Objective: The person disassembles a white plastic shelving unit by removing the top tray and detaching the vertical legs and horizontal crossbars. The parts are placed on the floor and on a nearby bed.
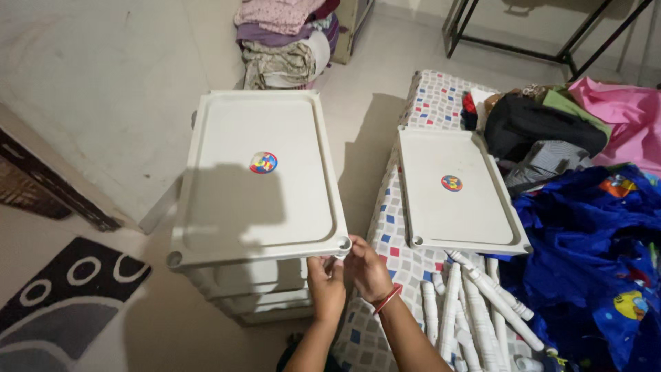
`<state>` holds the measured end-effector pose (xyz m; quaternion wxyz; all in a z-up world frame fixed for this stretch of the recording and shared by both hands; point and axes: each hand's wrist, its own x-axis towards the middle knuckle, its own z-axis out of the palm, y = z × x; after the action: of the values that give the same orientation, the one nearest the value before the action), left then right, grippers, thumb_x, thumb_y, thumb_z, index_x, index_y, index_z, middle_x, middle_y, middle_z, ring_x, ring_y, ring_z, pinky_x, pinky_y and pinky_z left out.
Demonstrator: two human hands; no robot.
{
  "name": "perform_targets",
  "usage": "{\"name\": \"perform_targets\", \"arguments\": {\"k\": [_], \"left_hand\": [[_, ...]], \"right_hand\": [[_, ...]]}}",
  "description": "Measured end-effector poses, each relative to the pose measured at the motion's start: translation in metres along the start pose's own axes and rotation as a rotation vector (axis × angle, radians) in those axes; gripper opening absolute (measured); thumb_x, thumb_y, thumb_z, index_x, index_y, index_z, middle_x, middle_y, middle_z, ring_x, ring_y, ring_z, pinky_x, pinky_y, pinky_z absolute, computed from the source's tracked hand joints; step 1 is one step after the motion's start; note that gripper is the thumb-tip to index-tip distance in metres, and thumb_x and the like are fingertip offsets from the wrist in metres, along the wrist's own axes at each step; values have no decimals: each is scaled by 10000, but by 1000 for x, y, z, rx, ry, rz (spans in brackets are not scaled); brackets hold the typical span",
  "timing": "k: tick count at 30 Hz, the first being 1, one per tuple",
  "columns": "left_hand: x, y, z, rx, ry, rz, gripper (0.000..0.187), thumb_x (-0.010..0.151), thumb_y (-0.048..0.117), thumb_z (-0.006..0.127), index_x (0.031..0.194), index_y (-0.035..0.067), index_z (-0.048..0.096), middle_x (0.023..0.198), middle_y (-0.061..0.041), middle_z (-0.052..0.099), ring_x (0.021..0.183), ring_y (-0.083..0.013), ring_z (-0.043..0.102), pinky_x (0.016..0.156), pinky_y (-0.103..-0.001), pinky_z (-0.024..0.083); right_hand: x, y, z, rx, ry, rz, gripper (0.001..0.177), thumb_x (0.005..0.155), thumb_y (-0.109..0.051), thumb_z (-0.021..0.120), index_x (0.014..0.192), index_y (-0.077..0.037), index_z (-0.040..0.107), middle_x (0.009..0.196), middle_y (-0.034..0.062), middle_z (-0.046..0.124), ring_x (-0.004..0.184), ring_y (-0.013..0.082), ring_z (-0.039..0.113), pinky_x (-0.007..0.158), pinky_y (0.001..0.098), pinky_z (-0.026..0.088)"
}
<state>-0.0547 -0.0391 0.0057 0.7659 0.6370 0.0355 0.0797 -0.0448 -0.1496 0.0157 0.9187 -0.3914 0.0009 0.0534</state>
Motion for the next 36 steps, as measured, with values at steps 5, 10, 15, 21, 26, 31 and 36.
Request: {"name": "perform_targets", "arguments": {"k": [5, 10, 15, 21, 26, 31, 36], "left_hand": [[1, -6, 12, 100, 57, 64, 515, 800, -28, 690, 1263, -20, 463, 1185, -185, 658, 1091, -241, 664, 921, -362, 524], [12, -33, 28, 39, -20, -29, 264, 947, 161, 647, 1146, -12, 647, 1079, -148, 715, 986, -231, 698, 835, -374, 553], [22, -67, 21, 209, -14, 161, 285, 865, 167, 684, 1109, 19, 680, 1021, -145, 747, 947, -296, 727, 808, -403, 561], [15, -76, -4, 433, -172, 325, 240, 830, 177, 756, 1024, 39, 722, 991, -190, 749, 972, -409, 697, 833, -482, 546], [39, -66, -14, 371, -404, 140, 255, 838, 255, 765, 969, 38, 740, 911, -157, 757, 882, -328, 745, 774, -445, 562], [40, -46, -23, 370, -454, 86, 317, 887, 261, 799, 802, -15, 669, 722, -158, 685, 689, -265, 646, 674, -398, 526], [17, -38, -18, 176, -312, 56, 209, 819, 187, 804, 826, 14, 687, 733, -107, 739, 650, -178, 681, 619, -341, 542]], "right_hand": [[11, -29, 54, -413, 198, 137, 477, 942, -360, 618, 1229, 19, 584, 1120, 152, 693, 1006, 229, 654, 879, 380, 543], [29, -28, 65, -1048, 401, 185, 621, 882, -468, 704, 1063, 120, 625, 880, 201, 697, 781, 255, 660, 689, 379, 557], [52, -22, 37, -1359, 406, 69, 606, 820, -474, 751, 966, 105, 641, 861, 258, 708, 814, 313, 713, 764, 392, 553], [74, -11, 7, -1424, 257, -29, 463, 847, -371, 701, 741, 77, 651, 809, 288, 687, 792, 391, 721, 739, 417, 555], [91, -56, 16, -1397, 111, 67, 484, 941, -386, 632, 719, 34, 724, 713, 180, 696, 728, 280, 680, 737, 361, 504], [126, -113, 49, -1054, 288, 348, 287, 940, -275, 615, 821, -18, 663, 661, 72, 536, 597, 229, 479, 524, 421, 418], [89, -73, 44, -665, 206, 332, 126, 873, -119, 641, 840, 2, 657, 755, 58, 638, 643, 198, 604, 582, 381, 532]]}}
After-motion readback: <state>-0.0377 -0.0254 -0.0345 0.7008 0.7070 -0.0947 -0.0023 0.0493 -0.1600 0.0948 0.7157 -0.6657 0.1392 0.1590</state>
